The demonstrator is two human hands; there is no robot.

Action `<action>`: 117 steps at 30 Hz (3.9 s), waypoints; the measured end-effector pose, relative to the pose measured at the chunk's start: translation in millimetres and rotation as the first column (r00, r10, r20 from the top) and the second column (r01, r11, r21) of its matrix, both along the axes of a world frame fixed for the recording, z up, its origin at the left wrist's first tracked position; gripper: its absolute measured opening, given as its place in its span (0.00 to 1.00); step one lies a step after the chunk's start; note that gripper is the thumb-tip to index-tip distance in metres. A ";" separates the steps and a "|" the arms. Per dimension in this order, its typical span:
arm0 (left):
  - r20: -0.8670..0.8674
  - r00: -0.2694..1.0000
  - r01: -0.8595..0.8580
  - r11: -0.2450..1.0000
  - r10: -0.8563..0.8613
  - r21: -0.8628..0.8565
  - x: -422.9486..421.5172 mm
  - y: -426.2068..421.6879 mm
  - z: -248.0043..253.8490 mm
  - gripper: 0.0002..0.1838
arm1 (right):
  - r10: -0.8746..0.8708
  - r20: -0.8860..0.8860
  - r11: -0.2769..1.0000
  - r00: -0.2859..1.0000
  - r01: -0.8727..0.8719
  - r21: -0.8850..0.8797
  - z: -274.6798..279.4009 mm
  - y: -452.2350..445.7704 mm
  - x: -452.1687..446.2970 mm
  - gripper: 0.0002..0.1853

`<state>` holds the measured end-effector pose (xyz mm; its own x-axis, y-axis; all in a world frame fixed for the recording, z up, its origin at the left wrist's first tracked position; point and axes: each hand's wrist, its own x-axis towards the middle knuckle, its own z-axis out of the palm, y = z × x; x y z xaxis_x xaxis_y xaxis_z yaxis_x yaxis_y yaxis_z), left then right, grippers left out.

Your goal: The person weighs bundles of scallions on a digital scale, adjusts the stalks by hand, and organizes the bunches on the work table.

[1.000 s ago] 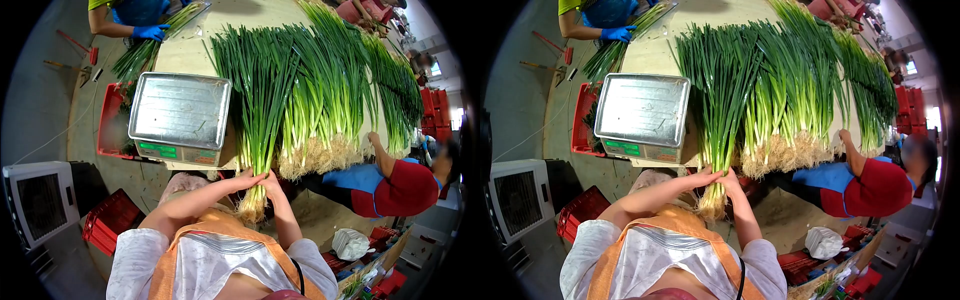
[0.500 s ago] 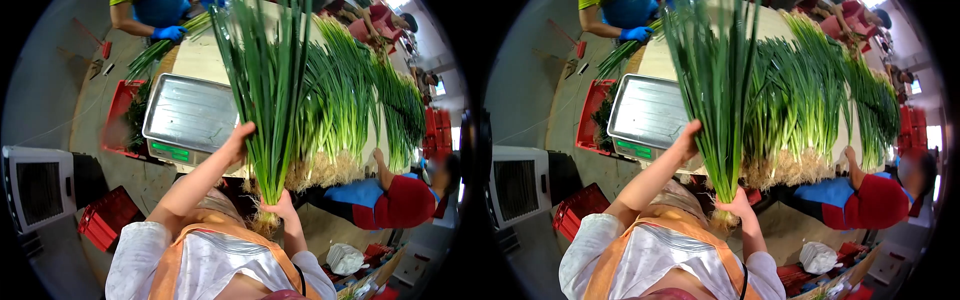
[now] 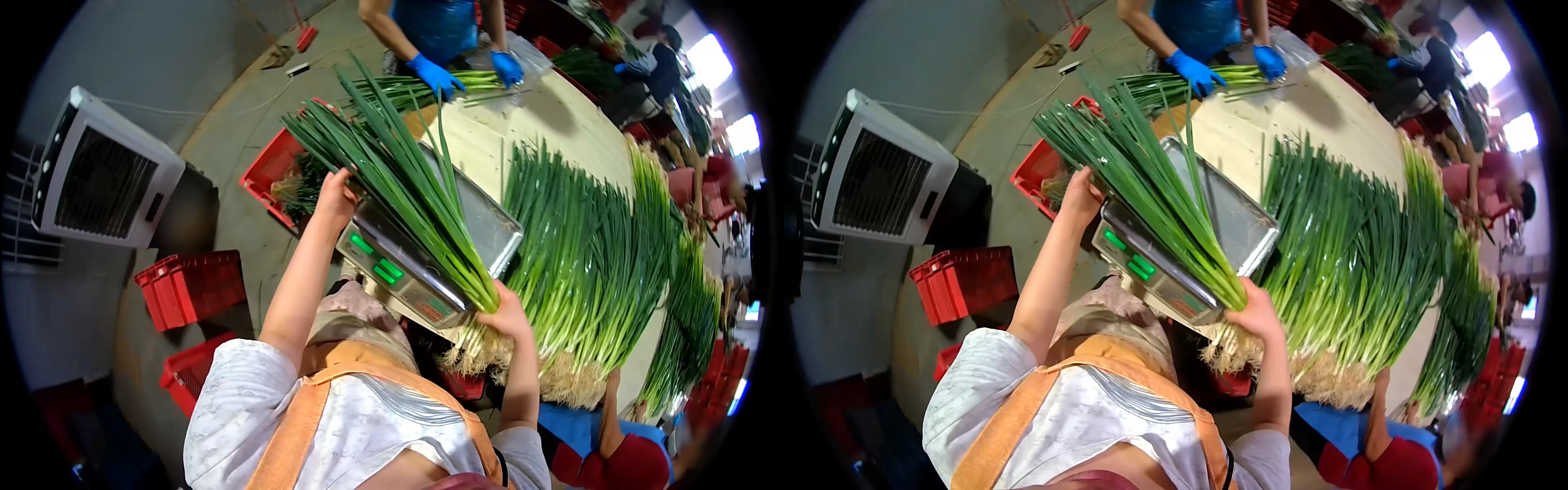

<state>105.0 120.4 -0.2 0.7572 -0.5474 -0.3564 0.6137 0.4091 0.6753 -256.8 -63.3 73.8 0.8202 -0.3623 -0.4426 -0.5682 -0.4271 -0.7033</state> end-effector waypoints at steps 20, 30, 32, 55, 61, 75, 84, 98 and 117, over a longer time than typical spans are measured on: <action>0.919 0.306 -0.743 0.541 -0.249 0.394 83.1 35.8 25.3 0.18 | 0.050 0.081 0.944 0.995 -0.020 -0.329 -35.5 -24.3 73.1 0.32; 0.671 0.450 -0.612 0.344 -0.589 0.712 91.3 11.9 6.3 0.17 | 0.045 0.099 0.927 0.994 -0.004 -0.376 -43.2 -27.8 73.5 0.33; 0.711 0.461 -0.634 0.364 -0.530 0.682 97.4 6.5 5.7 0.18 | 0.050 0.101 0.920 0.994 -0.007 -0.393 -43.8 -27.9 72.9 0.33; 0.127 -0.289 -0.379 0.236 -0.949 0.895 127.3 -122.1 23.8 0.12 | 0.005 0.194 0.839 0.981 0.101 -0.535 -49.3 -14.4 65.2 0.32; 0.463 -0.408 -0.313 0.597 -0.787 0.739 113.1 -106.0 43.9 0.03 | 0.034 0.211 0.816 0.977 0.094 -0.570 -49.6 -14.2 63.1 0.31; 0.980 0.185 -0.904 0.377 -0.080 0.201 149.1 91.2 75.6 0.11 | 0.096 0.067 0.752 0.993 -0.028 -0.658 -50.8 -12.9 50.4 0.44; 0.740 0.068 -0.868 0.325 -0.669 0.374 89.7 199.0 -29.5 0.31 | -0.796 0.321 0.478 0.514 0.858 -0.189 -65.8 -52.6 -66.9 0.37; 0.232 -0.669 -0.224 0.489 -0.706 0.843 -115.1 -82.1 29.3 0.58 | -0.726 0.093 0.679 0.681 0.732 -0.058 -71.3 -9.6 -71.4 0.36; 0.485 -0.496 -0.166 0.627 -0.720 0.761 -86.2 -35.7 40.2 0.47 | -0.997 0.006 -0.067 -0.073 0.949 0.309 -136.9 21.7 -100.7 0.11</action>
